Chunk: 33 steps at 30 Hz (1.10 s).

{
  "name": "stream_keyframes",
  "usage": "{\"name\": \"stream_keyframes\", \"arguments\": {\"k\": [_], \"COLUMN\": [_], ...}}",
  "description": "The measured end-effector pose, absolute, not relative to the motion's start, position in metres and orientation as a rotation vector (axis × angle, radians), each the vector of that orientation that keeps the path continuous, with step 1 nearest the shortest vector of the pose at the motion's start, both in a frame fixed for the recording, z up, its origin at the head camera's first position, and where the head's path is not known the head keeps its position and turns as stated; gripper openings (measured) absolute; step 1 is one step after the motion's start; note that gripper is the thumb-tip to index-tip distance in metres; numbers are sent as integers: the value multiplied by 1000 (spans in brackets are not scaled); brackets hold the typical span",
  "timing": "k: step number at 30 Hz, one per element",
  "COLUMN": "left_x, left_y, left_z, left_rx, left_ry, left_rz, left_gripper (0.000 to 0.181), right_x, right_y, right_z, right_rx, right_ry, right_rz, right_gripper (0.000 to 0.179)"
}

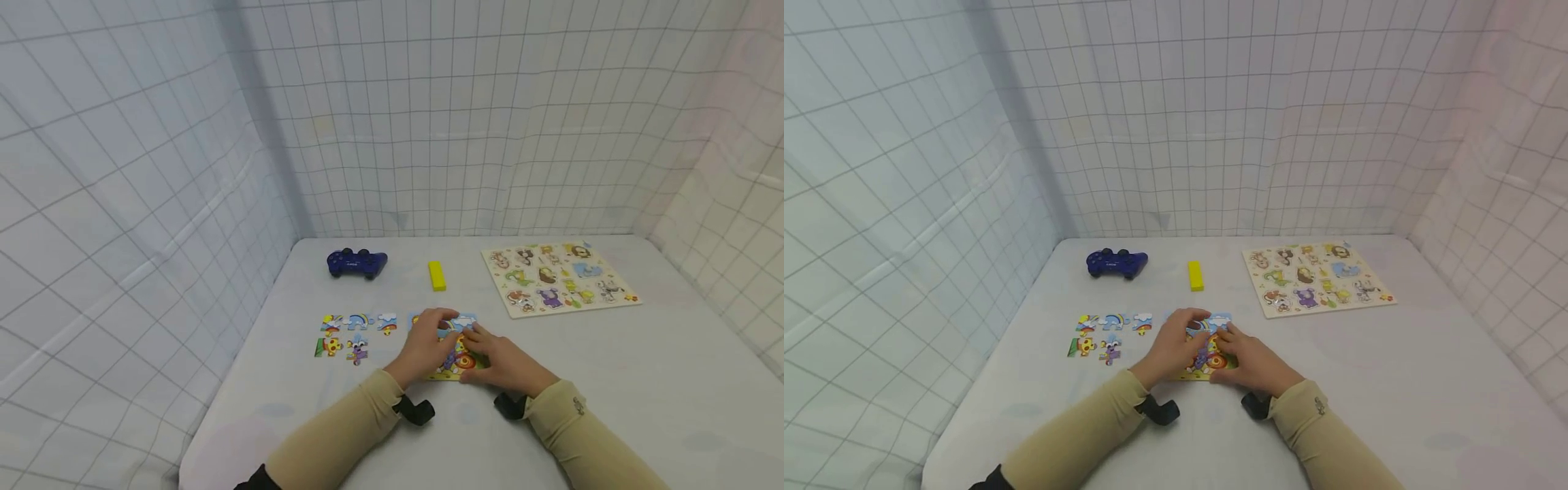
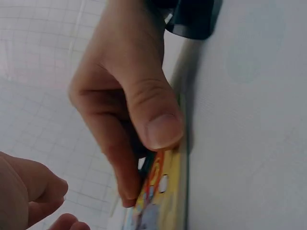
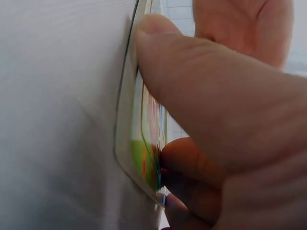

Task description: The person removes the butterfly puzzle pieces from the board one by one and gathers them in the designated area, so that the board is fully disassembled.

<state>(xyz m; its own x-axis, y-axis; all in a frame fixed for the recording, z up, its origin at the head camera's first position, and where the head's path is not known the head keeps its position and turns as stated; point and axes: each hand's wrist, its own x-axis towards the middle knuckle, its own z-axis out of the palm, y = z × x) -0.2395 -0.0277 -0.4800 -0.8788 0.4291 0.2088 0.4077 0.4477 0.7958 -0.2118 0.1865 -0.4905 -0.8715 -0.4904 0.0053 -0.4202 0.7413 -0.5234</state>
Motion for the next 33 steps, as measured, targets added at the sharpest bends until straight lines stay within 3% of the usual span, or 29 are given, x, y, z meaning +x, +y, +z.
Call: {"name": "stream_keyframes", "arguments": {"k": [10,25,33], "left_x": [-244,-242,-245], "left_y": [-14,-17,-17], "left_z": [-516,-508,-507], "left_rx": [861,897,910], "left_ry": [2851,2857,2930], "left_rz": [1191,1213,1051], "left_gripper": [18,6,19], "right_x": [-209,-213,-211], "right_y": [189,197,196], "right_z": [-497,-491,-485], "right_rx": [-713,-606,-558], "right_ry": [2808,2849,2887], "right_rz": [-788,-739,-653], "right_gripper": [86,102,104]}}
